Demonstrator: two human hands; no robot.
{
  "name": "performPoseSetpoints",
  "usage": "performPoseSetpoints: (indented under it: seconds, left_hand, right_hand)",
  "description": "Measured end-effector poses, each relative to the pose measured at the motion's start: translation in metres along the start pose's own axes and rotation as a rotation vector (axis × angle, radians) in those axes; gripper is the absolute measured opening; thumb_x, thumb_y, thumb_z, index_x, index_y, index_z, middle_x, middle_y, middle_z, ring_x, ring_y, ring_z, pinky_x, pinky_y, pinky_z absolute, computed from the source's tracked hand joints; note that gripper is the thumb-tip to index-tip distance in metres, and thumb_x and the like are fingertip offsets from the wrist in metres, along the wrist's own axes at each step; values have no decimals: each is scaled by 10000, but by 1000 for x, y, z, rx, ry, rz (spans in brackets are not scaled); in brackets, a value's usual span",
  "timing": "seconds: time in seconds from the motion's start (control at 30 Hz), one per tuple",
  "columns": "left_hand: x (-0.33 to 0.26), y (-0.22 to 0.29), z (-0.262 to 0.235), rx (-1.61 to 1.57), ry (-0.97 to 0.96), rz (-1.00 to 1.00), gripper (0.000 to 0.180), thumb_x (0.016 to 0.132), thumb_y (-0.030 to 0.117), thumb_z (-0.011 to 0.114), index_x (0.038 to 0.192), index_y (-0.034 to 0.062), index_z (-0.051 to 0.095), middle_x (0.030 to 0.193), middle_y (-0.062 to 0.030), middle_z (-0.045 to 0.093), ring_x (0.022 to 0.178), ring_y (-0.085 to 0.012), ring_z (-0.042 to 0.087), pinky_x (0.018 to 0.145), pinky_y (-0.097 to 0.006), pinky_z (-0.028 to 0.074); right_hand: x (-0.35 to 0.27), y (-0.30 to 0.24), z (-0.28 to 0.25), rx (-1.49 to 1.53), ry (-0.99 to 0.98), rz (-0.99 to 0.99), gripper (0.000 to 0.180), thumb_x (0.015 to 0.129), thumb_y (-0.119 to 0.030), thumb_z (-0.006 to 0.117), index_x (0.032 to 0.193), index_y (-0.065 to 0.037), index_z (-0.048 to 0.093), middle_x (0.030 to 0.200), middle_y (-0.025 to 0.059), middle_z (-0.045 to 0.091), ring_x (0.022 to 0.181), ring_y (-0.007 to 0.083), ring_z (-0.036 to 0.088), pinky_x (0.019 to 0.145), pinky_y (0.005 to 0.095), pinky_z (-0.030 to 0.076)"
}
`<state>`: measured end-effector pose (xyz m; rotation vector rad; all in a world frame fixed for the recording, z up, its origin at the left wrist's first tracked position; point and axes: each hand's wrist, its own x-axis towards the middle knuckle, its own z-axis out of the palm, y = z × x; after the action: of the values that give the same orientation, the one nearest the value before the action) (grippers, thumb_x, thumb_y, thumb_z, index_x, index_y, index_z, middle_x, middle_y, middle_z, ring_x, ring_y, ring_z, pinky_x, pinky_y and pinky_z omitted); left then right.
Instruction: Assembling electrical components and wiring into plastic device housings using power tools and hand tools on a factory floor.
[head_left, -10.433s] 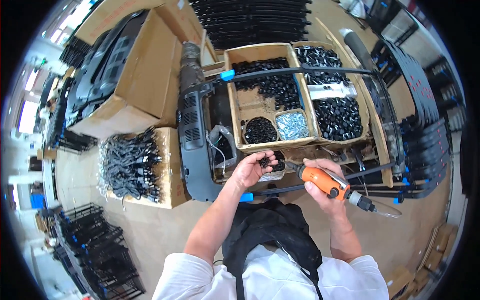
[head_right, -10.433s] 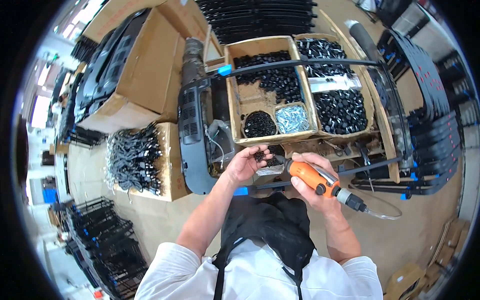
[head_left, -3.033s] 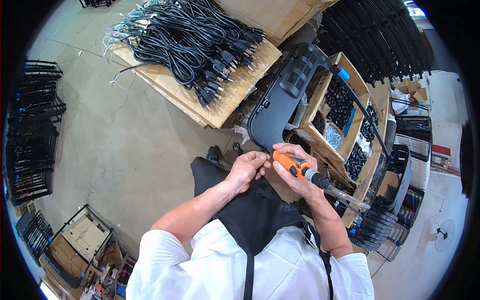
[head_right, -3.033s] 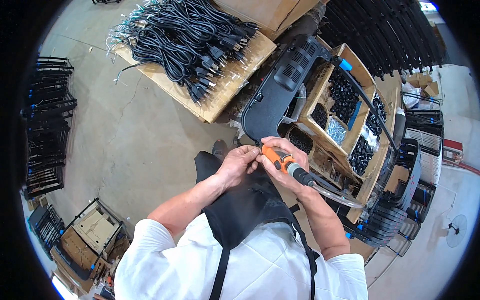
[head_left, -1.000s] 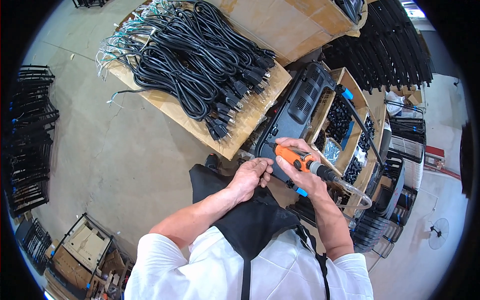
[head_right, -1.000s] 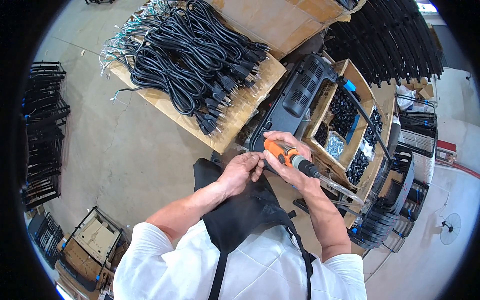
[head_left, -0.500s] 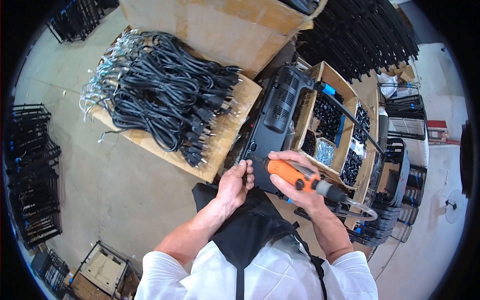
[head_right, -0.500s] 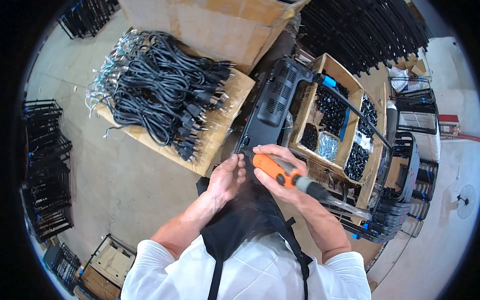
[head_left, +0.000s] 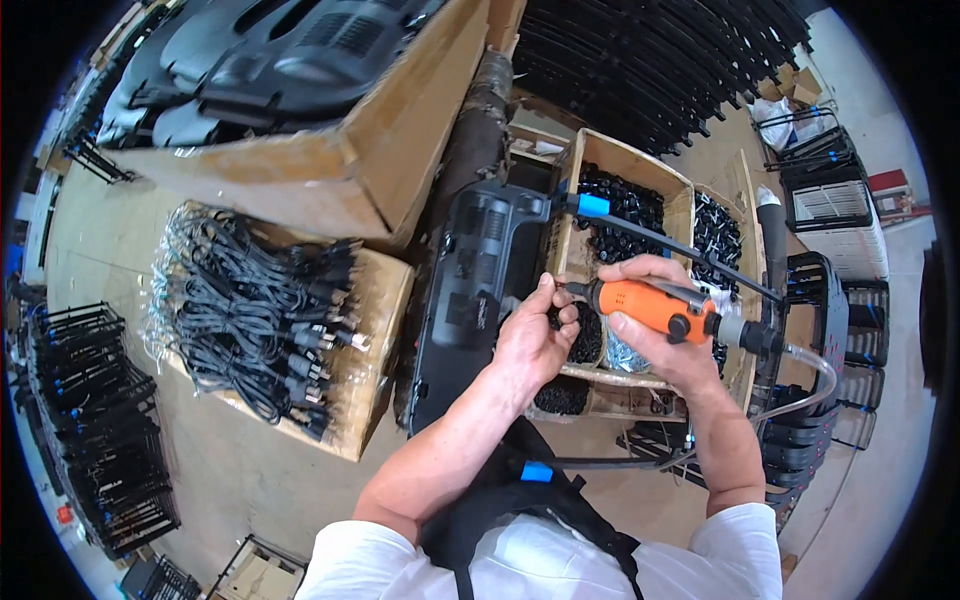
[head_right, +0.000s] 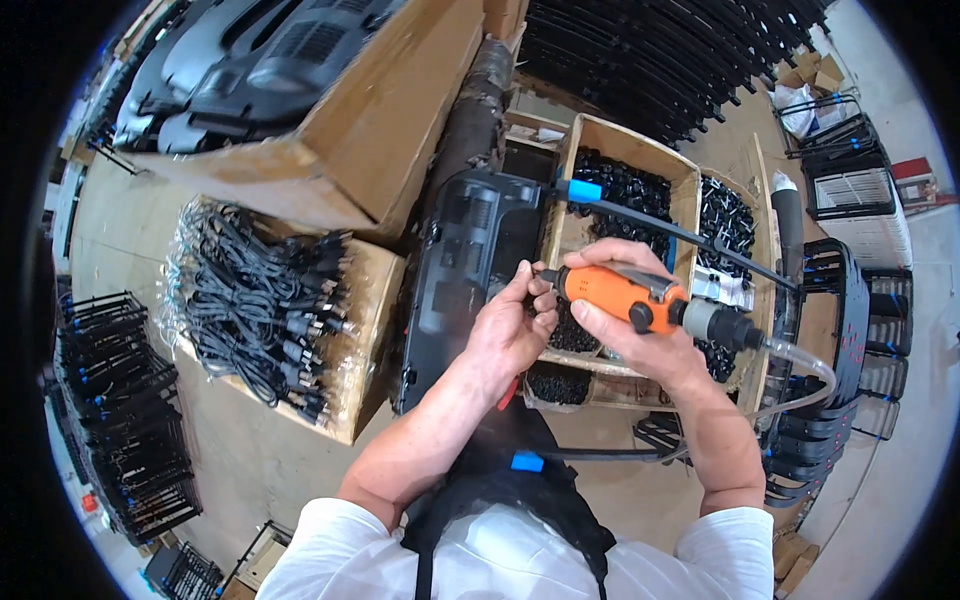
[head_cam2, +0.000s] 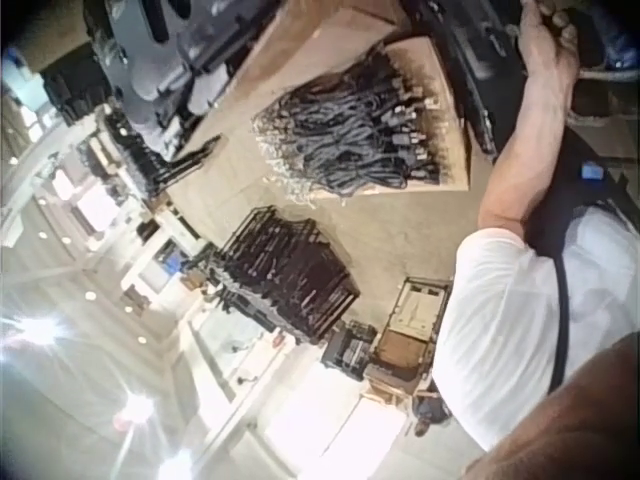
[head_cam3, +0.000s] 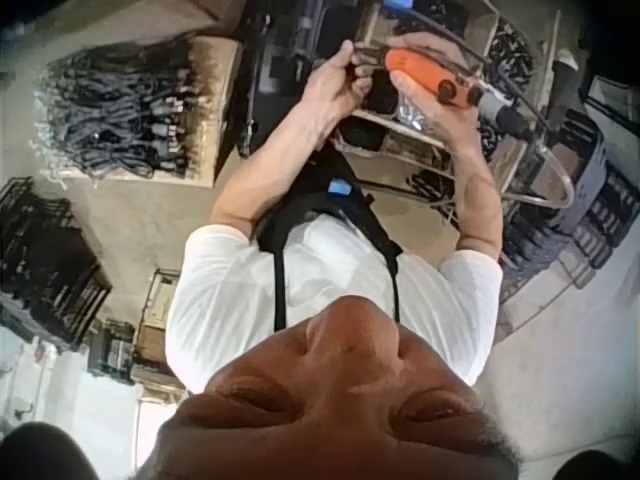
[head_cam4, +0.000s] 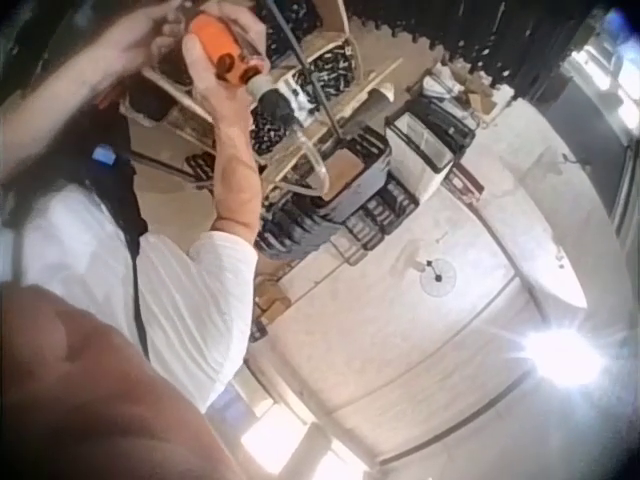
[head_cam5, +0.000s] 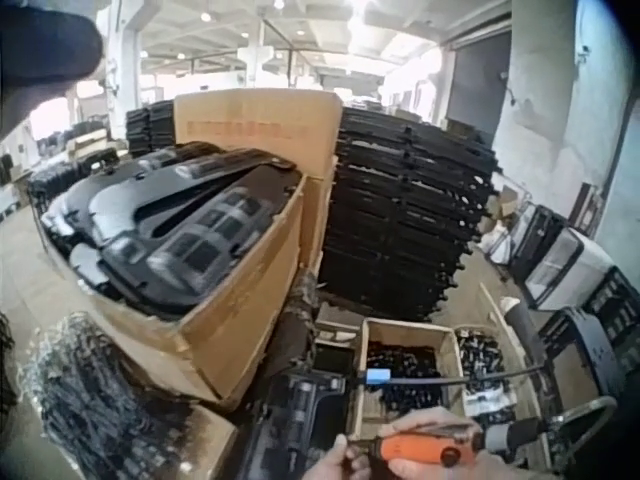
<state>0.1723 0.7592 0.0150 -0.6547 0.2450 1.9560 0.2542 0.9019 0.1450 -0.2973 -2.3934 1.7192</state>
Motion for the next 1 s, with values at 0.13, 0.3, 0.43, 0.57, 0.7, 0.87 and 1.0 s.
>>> performPoseSetpoints:
  seconds: [0.13, 0.3, 0.43, 0.57, 0.7, 0.87, 1.0]
  left_hand:
    - [59, -9, 27, 64, 66, 108, 292, 1120, 388, 558, 1119, 102, 614, 848, 21, 565, 728, -122, 515, 635, -261, 440]
    - [77, -14, 27, 260, 135, 232, 270, 1151, 310, 494, 1134, 72, 620, 930, -35, 628, 814, -165, 595, 704, -289, 495]
    - [73, -3, 11, 396, 164, 220, 279, 1152, 258, 468, 1217, 40, 631, 1005, -56, 648, 848, -176, 615, 765, -315, 524]
    - [75, 2, -7, 418, 81, 194, 276, 1130, 232, 552, 1298, 42, 661, 1037, -17, 665, 868, -120, 621, 750, -262, 522]
    - [77, 7, -17, 368, 17, 186, 273, 1113, 216, 595, 1317, 48, 665, 996, 4, 673, 841, -95, 620, 725, -234, 515]
    - [88, 13, -12, 327, 146, 210, 258, 1118, 197, 584, 1312, 38, 647, 978, -15, 696, 798, -105, 625, 683, -233, 525]
    - [91, 18, -6, 319, 162, 255, 249, 1119, 209, 582, 1291, 38, 640, 996, -28, 710, 807, -115, 633, 688, -247, 540]
  right_hand:
    - [48, 31, -32, 114, 84, 54, 528, 887, -107, 823, 1349, -35, 578, 1292, 122, 707, 1215, 207, 664, 1069, 387, 534]
    - [111, 57, -47, 110, 124, 40, 503, 881, -106, 812, 1333, -32, 605, 1235, 101, 740, 1152, 169, 682, 1044, 350, 554]
    - [141, 74, -43, 90, 80, 30, 477, 866, -117, 824, 1298, -39, 638, 1198, 97, 756, 1112, 163, 701, 1022, 354, 568]
    - [151, 85, -43, 57, 8, 48, 499, 869, -140, 840, 1309, -34, 629, 1215, 119, 747, 1133, 185, 695, 1044, 373, 562]
    - [158, 88, -33, 10, -22, 72, 496, 859, -160, 847, 1293, -42, 639, 1208, 115, 747, 1118, 182, 695, 1032, 370, 566]
    - [162, 86, -28, -124, -81, 40, 377, 870, -128, 818, 1212, -48, 681, 1186, 84, 742, 1089, 176, 694, 995, 359, 572]
    - [161, 88, -27, -147, -124, 119, 331, 863, -125, 815, 1166, -53, 702, 1205, 76, 735, 1101, 180, 690, 999, 365, 563]
